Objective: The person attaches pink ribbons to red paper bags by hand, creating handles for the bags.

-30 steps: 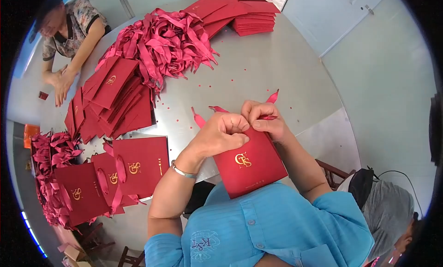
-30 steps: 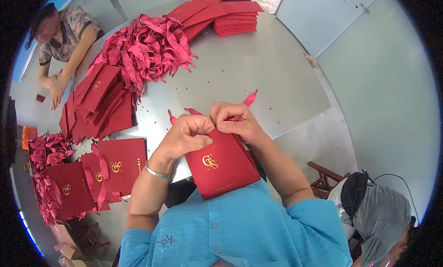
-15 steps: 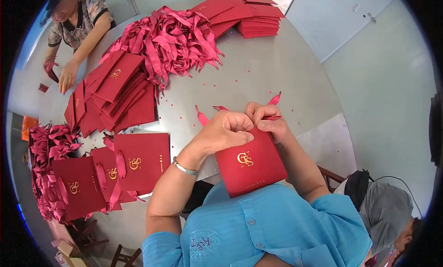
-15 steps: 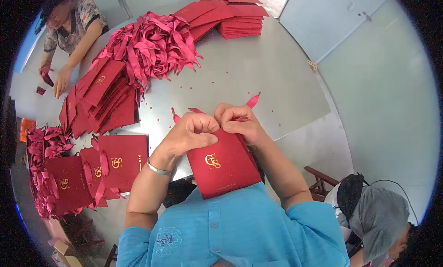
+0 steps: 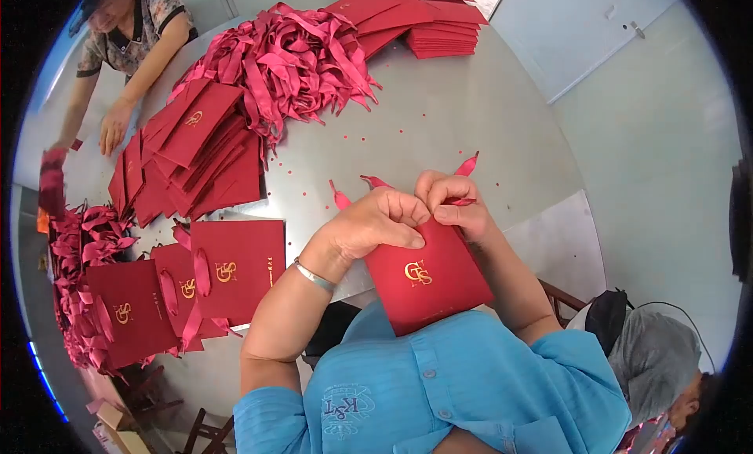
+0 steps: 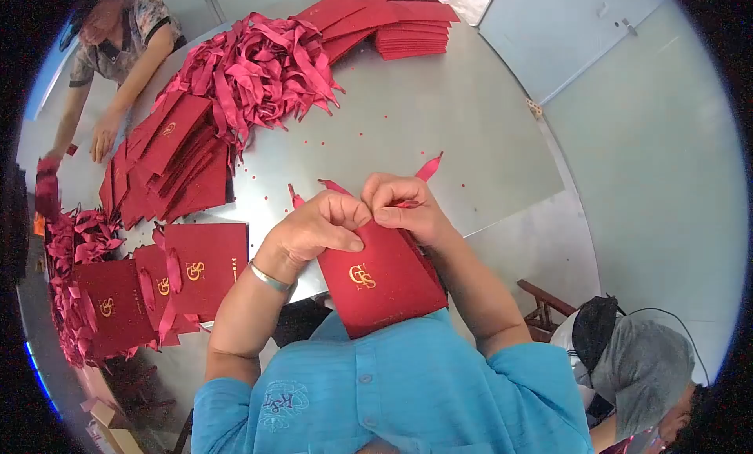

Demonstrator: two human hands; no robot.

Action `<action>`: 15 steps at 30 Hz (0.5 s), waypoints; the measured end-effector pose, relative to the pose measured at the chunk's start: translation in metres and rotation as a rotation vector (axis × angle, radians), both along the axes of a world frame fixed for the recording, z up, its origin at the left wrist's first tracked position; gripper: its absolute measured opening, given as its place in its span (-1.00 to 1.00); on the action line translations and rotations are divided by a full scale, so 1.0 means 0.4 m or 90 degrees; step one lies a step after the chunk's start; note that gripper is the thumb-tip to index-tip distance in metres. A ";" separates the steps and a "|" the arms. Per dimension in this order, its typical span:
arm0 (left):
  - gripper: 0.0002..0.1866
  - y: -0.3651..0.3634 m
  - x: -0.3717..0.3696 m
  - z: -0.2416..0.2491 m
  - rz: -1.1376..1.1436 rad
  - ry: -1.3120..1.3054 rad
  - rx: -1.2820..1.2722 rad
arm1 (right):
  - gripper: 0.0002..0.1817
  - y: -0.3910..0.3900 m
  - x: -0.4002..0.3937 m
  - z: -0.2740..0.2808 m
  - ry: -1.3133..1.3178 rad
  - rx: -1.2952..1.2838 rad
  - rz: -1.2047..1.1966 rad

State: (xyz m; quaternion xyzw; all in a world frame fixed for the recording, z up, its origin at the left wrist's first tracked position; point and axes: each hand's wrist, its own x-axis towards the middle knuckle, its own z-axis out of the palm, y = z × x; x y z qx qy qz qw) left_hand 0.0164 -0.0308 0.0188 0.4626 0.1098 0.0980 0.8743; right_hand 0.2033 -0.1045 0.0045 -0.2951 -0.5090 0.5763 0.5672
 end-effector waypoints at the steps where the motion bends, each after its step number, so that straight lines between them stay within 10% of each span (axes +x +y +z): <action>1: -0.86 0.001 0.000 -0.002 -0.002 0.000 0.000 | -0.81 0.000 0.001 0.003 0.000 0.000 -0.002; 15: -0.93 -0.012 0.000 0.048 0.038 0.076 0.141 | -0.81 -0.026 0.007 0.051 -0.161 -0.033 -0.159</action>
